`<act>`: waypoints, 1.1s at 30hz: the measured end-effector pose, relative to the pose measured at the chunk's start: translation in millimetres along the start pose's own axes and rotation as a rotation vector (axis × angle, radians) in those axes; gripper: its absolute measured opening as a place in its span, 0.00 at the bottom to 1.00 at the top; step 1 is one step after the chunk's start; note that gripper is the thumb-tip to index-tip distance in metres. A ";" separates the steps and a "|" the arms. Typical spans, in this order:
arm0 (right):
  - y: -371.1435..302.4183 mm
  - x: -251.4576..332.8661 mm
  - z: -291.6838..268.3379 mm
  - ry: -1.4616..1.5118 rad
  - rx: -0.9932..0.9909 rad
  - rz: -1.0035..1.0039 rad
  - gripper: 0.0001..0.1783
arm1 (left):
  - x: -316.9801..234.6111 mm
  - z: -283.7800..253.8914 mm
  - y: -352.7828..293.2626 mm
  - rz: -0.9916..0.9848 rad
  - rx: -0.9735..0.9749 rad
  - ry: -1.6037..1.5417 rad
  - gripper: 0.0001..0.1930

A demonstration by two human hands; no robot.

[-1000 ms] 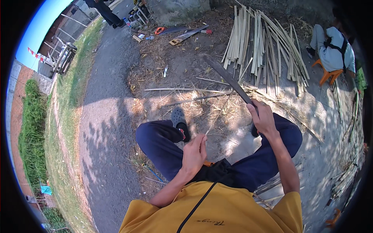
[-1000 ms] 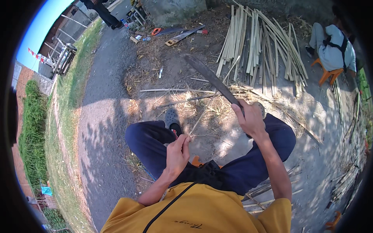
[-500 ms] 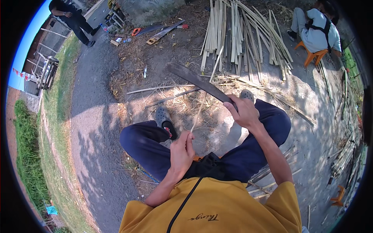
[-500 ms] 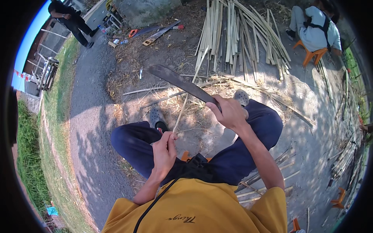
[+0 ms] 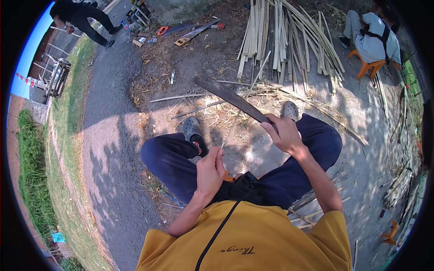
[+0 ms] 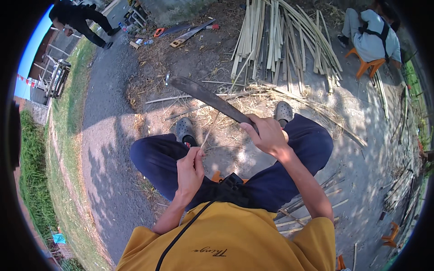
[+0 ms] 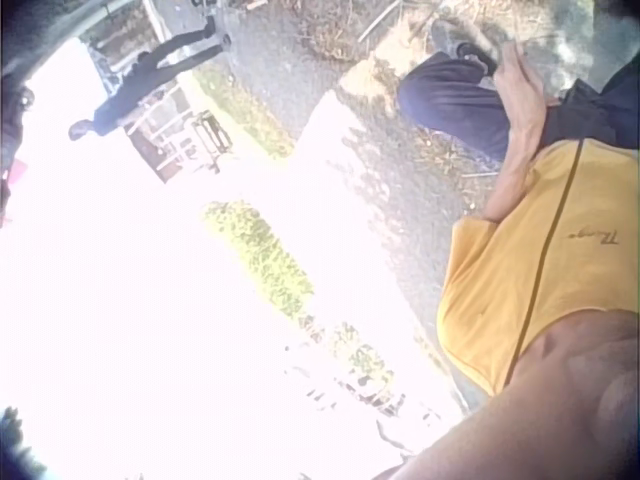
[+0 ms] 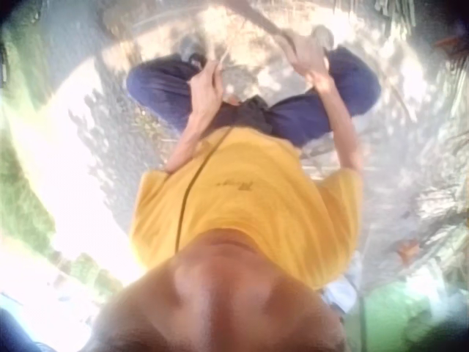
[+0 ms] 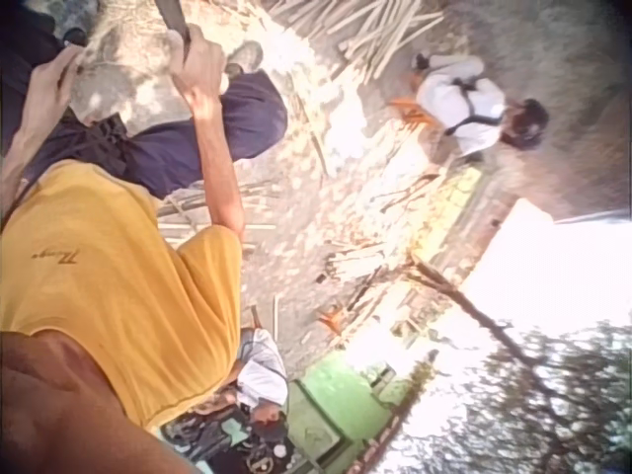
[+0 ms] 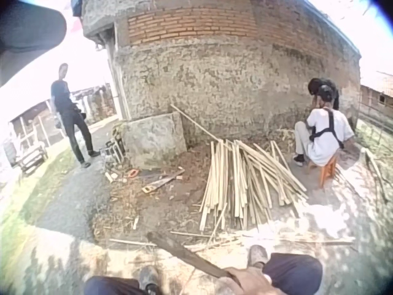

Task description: The person uses a large blade to shave or peel thin strips of bamboo by hand while sitting on a stool outdoors.

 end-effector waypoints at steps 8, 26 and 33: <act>79.9 -72.8 -55.5 -0.134 -0.350 0.263 0.32 | 37.2 -34.3 1.9 0.022 -0.052 0.082 0.06; 84.7 -244.3 78.5 0.942 -0.267 0.770 0.08 | 221.8 0.3 287.2 0.140 0.076 0.182 0.11; 43.7 -312.5 175.3 0.582 -0.271 0.903 0.36 | 318.9 33.4 333.7 0.194 0.352 0.517 0.12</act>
Point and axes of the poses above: each hand's wrist, its own y-axis towards the middle knuckle, its own z-axis out of the palm, x = y × z, the point moved 7 cm from there along y, towards the middle knuckle, and after that the axes turned 6 degrees about y, right-handed, at the moved point
